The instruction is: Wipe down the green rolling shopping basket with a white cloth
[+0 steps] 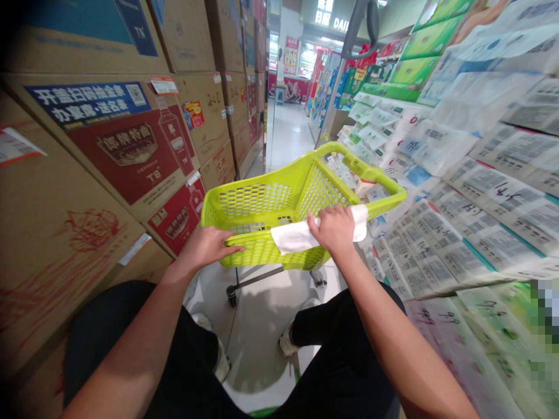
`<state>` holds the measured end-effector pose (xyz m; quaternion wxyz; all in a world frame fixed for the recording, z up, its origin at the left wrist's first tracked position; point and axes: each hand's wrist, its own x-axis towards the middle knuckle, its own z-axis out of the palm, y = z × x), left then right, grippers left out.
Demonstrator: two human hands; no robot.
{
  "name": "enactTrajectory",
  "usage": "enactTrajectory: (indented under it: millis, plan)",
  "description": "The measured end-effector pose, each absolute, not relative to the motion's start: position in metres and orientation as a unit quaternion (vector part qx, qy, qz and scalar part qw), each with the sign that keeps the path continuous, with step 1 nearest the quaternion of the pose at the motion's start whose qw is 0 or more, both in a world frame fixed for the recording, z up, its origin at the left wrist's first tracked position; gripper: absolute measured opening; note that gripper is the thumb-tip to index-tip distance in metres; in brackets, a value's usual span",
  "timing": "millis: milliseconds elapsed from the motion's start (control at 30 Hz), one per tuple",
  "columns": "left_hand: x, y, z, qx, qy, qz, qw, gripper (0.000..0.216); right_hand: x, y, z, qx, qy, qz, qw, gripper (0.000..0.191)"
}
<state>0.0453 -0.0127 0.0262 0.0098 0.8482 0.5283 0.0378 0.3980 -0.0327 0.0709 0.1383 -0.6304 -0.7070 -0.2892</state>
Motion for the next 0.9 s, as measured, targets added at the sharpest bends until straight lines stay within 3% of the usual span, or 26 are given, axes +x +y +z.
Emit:
enactTrajectory:
  millis: [200,367,567,800,900]
  plan:
    - [0.055,-0.02,0.026,0.845,0.532,0.048,0.024,0.056,0.362,-0.035,0.057,-0.658,-0.673,-0.261,0.213,0.042]
    - [0.053,-0.025,0.026,0.848,0.527,0.047,0.029,0.055,0.347,-0.053,0.05,-0.59,-0.752,-0.223,0.191,0.041]
    - [0.051,-0.024,0.027,0.842,0.538,0.041,0.026,0.058,0.412,-0.037,0.066,-0.662,-0.652,-0.286,0.233,0.037]
    - [0.06,-0.03,0.019,0.848,0.525,0.061,0.023,0.055,0.329,-0.062,0.034,-0.588,-0.739,-0.234,0.232,0.032]
    - [0.053,-0.027,0.019,0.852,0.517,0.067,0.035,0.055,0.339,-0.063,0.039,-0.588,-0.744,-0.219,0.231,0.032]
